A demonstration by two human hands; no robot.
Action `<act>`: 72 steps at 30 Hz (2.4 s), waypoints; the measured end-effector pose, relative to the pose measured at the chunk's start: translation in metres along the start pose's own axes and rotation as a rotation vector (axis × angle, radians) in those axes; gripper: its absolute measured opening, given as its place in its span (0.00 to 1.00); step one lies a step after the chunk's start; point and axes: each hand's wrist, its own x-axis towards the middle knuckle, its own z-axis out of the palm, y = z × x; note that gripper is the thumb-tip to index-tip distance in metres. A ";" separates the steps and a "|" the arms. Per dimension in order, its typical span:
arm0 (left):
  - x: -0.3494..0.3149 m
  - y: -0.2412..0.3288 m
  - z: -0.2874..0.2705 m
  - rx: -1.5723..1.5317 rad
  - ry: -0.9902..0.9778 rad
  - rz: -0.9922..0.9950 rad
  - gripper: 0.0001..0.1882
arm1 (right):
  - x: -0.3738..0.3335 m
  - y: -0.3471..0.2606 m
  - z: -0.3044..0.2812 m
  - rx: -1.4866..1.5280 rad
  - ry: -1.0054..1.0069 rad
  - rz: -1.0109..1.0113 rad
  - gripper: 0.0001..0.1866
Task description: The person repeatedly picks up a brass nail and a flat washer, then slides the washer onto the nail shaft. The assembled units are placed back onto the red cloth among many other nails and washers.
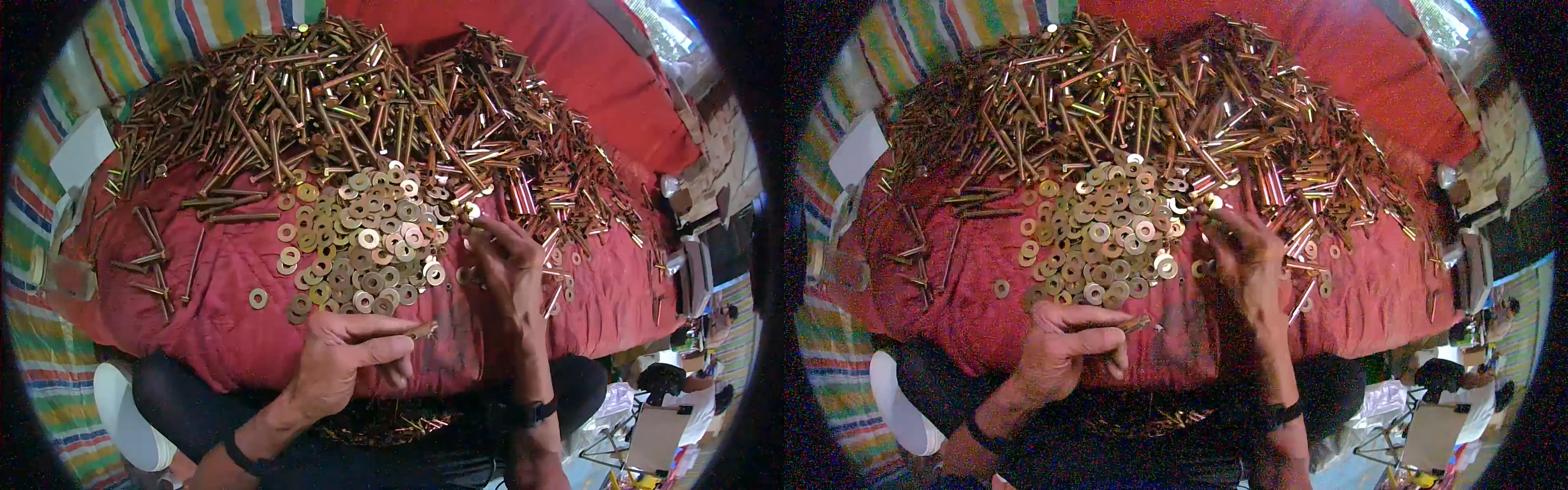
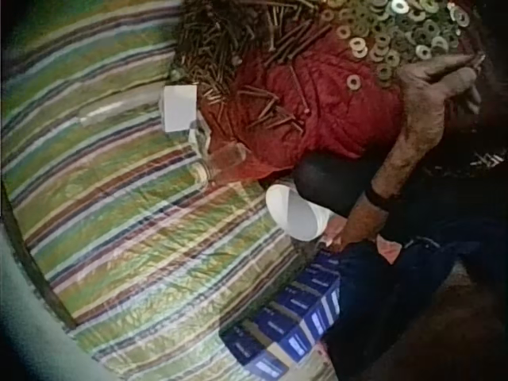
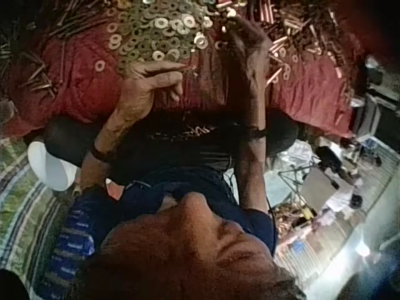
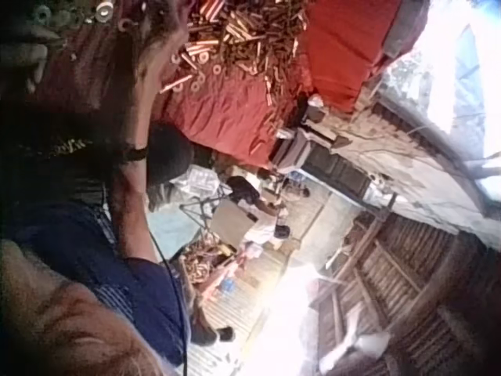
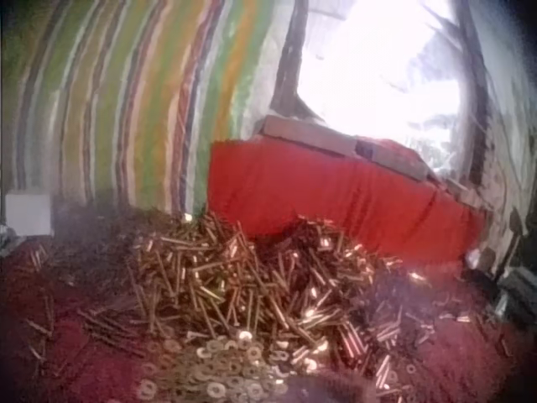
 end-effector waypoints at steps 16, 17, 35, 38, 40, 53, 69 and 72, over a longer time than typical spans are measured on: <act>0.001 0.012 -0.001 0.202 0.123 0.057 0.10 | 0.006 0.003 0.010 -0.688 -0.165 -0.300 0.22; 0.001 0.013 -0.001 0.191 0.130 0.058 0.09 | 0.006 -0.003 0.010 -0.571 -0.107 -0.334 0.18; -0.003 0.024 -0.012 0.117 -0.007 -0.161 0.11 | -0.060 -0.067 -0.017 0.286 -0.329 -0.359 0.18; -0.003 0.026 -0.012 0.046 -0.015 -0.240 0.12 | -0.061 -0.069 -0.017 0.225 -0.339 -0.424 0.17; -0.004 0.025 -0.011 0.140 0.000 -0.213 0.12 | -0.061 -0.071 -0.019 0.184 -0.365 -0.398 0.16; -0.004 0.012 0.001 0.821 0.049 0.512 0.05 | -0.070 -0.072 -0.018 0.392 -0.397 0.210 0.23; -0.004 0.019 -0.005 0.603 0.007 0.244 0.08 | -0.069 -0.071 -0.025 0.190 -0.505 0.203 0.14; -0.002 0.018 -0.006 0.540 0.020 0.231 0.08 | -0.066 -0.074 -0.024 0.295 -0.404 0.077 0.16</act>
